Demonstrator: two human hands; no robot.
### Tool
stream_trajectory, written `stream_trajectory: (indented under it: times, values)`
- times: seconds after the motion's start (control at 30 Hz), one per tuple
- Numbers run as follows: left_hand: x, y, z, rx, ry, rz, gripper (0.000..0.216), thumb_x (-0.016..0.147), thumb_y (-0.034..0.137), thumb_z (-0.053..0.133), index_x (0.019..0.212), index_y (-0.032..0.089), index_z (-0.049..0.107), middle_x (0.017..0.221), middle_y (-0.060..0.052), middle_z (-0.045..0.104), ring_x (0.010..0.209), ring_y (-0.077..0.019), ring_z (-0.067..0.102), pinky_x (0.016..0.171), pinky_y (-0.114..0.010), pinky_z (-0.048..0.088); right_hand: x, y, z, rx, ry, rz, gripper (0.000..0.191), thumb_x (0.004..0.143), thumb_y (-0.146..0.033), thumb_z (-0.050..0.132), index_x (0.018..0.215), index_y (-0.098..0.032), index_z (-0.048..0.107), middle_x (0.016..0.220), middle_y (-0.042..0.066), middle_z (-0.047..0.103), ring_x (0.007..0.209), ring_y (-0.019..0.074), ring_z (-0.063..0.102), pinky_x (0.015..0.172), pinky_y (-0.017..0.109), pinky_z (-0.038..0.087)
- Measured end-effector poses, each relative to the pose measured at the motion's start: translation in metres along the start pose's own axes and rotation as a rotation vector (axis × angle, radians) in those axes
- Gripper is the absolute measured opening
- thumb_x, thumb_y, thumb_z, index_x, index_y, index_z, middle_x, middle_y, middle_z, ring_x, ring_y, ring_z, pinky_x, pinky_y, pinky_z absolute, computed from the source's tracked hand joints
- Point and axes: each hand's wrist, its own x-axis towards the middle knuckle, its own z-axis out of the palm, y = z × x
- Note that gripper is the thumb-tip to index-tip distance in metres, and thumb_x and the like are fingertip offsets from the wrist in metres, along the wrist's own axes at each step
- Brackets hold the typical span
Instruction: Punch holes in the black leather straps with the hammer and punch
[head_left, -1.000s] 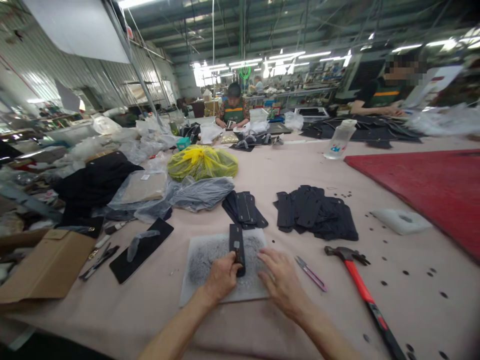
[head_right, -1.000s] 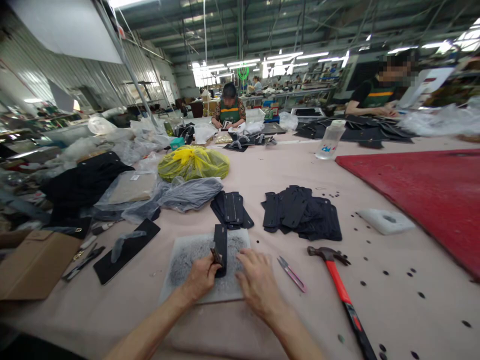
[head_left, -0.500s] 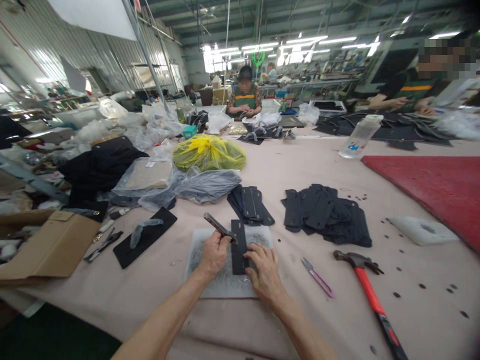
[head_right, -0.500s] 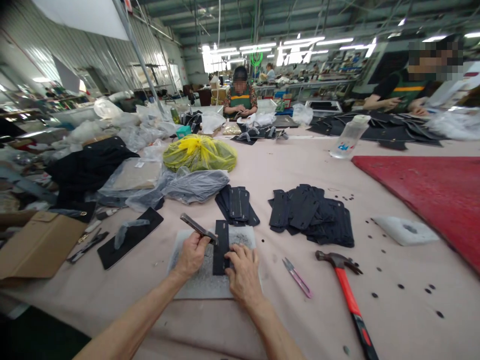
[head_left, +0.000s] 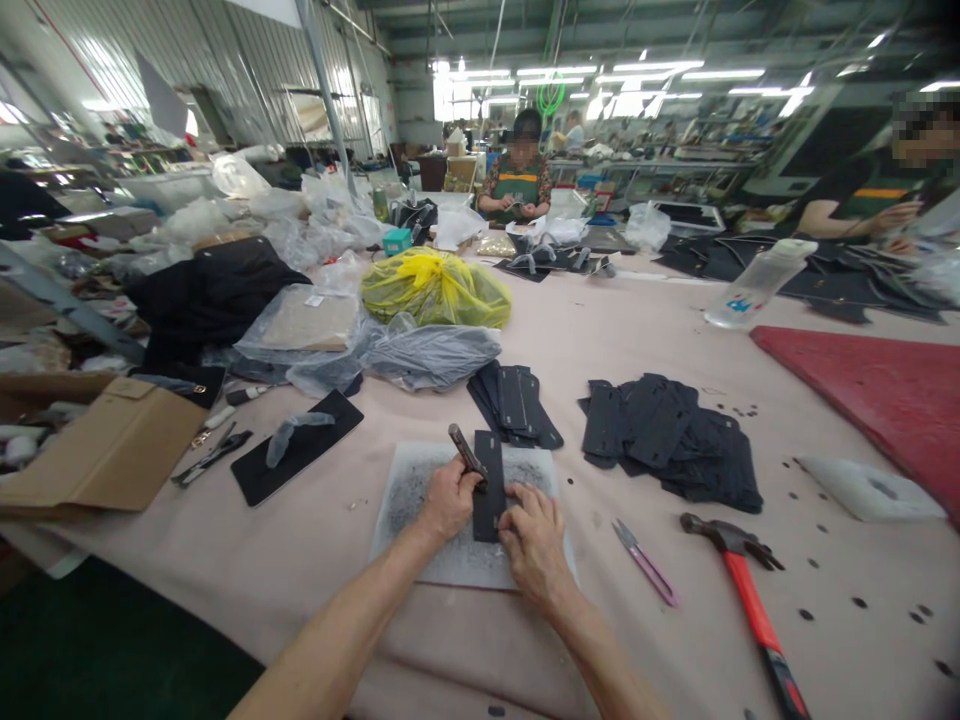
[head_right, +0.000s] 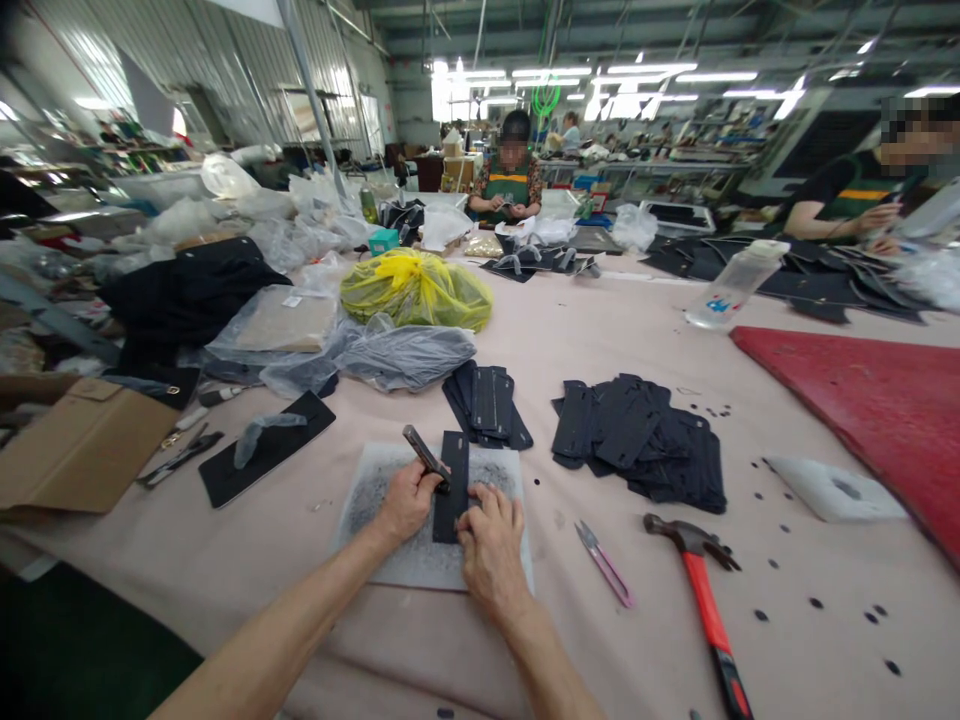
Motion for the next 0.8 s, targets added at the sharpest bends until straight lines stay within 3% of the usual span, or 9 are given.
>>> stream_trajectory:
  times: [0.17,0.3,0.4,0.47,0.57,0.63,0.8]
  values:
    - [0.0,-0.005,0.001,-0.007,0.0,0.011,0.017,0.087,0.016,0.049,0.095,0.017,0.064,0.088,-0.005,0.071,0.081,-0.0185,0.066,0.077,-0.028,0.049,-0.037,-0.003,-0.008,0.047,-0.015,-0.101,0.018,0.088,-0.014,0.037,0.082,-0.023,0.051,0.119,0.006,0.057,0.118,0.0235,0.047,0.107,0.053,0.024]
    - [0.0,-0.007,0.002,-0.005,-0.005,0.019,0.016,0.087,0.016,0.049,0.095,0.017,0.063,0.087,-0.004,0.07,0.081,-0.0181,0.065,0.076,-0.027,0.049,-0.064,-0.003,-0.012,0.062,0.075,-0.088,0.016,0.092,-0.016,0.039,0.089,-0.024,0.052,0.107,0.005,0.061,0.104,0.0222,0.054,0.093,0.043,0.036]
    - [0.001,-0.007,0.002,-0.015,-0.005,0.022,0.015,0.087,0.016,0.049,0.095,0.017,0.063,0.089,-0.005,0.071,0.082,-0.0183,0.066,0.077,-0.027,0.049,-0.048,-0.009,-0.014,-0.019,0.08,-0.03,0.029,0.09,-0.016,0.045,0.117,-0.024,0.053,0.11,0.006,0.061,0.103,0.0233,0.054,0.086,0.039,0.038]
    - [0.0,-0.006,0.002,-0.013,0.0,0.029,0.016,0.087,0.016,0.049,0.095,0.017,0.063,0.089,-0.005,0.071,0.083,-0.0187,0.066,0.077,-0.028,0.049,-0.025,-0.015,-0.014,-0.074,0.017,-0.019,0.037,0.088,-0.014,0.048,0.122,-0.024,0.054,0.106,0.006,0.061,0.099,0.0236,0.054,0.082,0.037,0.038]
    - [0.0,-0.005,0.002,0.011,0.007,0.031,0.017,0.086,0.015,0.048,0.094,0.017,0.063,0.086,-0.005,0.071,0.081,-0.0189,0.066,0.075,-0.028,0.049,0.003,-0.021,-0.012,-0.125,-0.03,-0.028,0.021,0.083,-0.011,0.052,0.094,-0.023,0.065,0.089,0.005,0.06,0.088,0.023,0.053,0.074,0.035,0.034]
    - [-0.001,-0.005,0.003,0.027,0.004,0.032,0.016,0.086,0.014,0.048,0.093,0.017,0.062,0.086,-0.005,0.07,0.08,-0.0187,0.066,0.075,-0.027,0.049,0.01,-0.021,-0.009,-0.142,-0.032,-0.038,0.018,0.083,-0.009,0.05,0.078,-0.021,0.062,0.081,0.005,0.058,0.081,0.0223,0.051,0.07,0.035,0.031]
    - [-0.002,-0.006,0.006,0.128,-0.018,0.059,0.014,0.087,0.015,0.048,0.092,0.018,0.06,0.084,-0.005,0.069,0.078,-0.0185,0.065,0.072,-0.027,0.048,-0.002,-0.017,0.0,-0.144,-0.021,-0.111,0.022,0.086,-0.007,0.042,0.072,-0.02,0.055,0.078,0.005,0.054,0.079,0.0216,0.044,0.074,0.038,0.028]
